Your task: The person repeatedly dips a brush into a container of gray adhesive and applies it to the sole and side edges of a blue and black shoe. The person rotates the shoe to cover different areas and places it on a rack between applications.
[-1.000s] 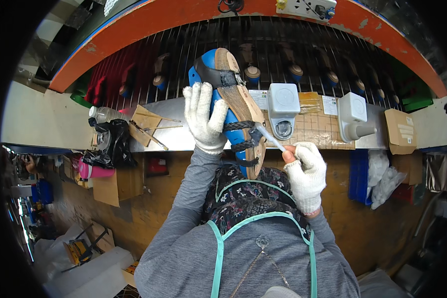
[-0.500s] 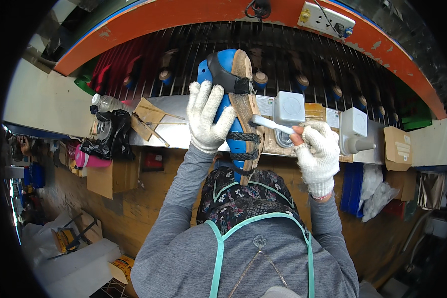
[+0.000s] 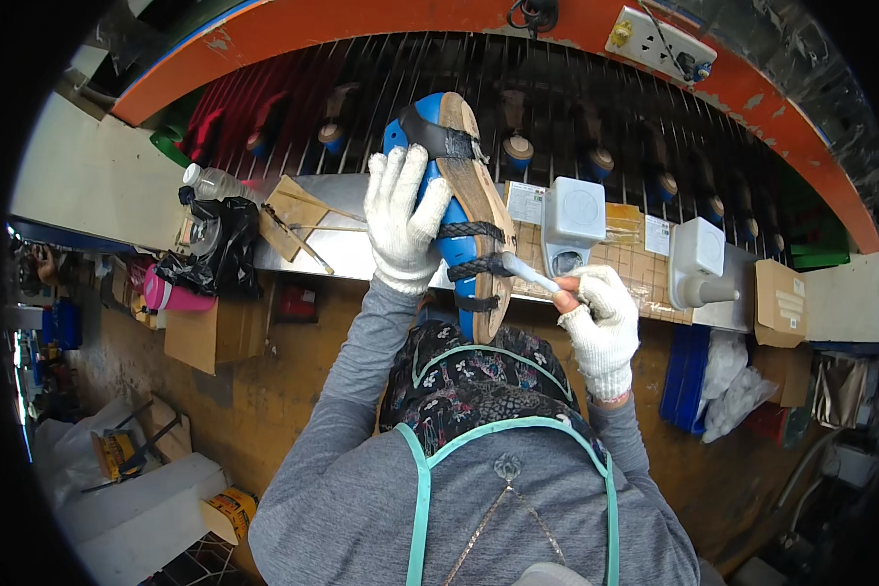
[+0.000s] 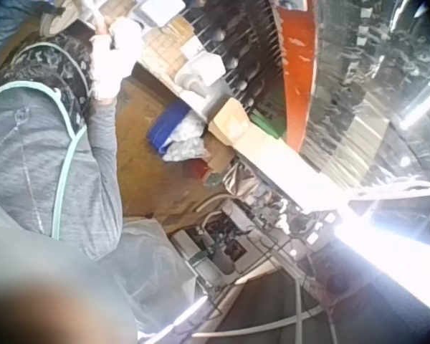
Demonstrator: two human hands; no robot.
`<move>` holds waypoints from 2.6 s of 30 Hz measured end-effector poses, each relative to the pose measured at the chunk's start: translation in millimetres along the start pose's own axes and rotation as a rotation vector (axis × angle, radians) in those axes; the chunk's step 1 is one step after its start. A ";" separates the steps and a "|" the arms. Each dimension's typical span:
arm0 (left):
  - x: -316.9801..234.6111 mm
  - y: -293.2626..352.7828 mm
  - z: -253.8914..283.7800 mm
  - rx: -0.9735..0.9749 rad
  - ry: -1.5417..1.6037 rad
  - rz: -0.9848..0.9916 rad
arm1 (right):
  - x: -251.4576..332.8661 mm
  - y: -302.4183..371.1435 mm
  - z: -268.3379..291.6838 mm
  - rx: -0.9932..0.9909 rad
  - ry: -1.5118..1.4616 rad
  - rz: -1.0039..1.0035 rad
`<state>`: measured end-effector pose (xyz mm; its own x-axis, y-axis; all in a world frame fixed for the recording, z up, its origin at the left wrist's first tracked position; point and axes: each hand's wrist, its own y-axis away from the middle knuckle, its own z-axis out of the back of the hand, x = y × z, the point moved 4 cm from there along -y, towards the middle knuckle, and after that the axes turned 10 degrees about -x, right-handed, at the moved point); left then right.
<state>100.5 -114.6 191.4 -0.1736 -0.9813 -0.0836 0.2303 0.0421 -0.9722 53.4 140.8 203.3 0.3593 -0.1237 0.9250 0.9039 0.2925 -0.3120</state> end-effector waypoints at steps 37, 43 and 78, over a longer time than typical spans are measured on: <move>2.3 30.2 -24.2 0.248 -0.207 0.301 | -2.5 14.1 16.2 -0.019 0.104 -0.128; -1.5 29.0 -23.1 0.262 -0.221 0.306 | -2.8 1.9 7.1 -0.054 0.217 -0.040; -11.8 47.7 -28.2 0.832 0.445 0.944 | 8.3 -80.8 -19.7 0.211 0.108 0.305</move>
<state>86.6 -95.7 139.8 0.1158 -0.4891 -0.8645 0.9186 0.3839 -0.0941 -12.1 97.5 231.9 0.6368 -0.0966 0.7649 0.6881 0.5187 -0.5074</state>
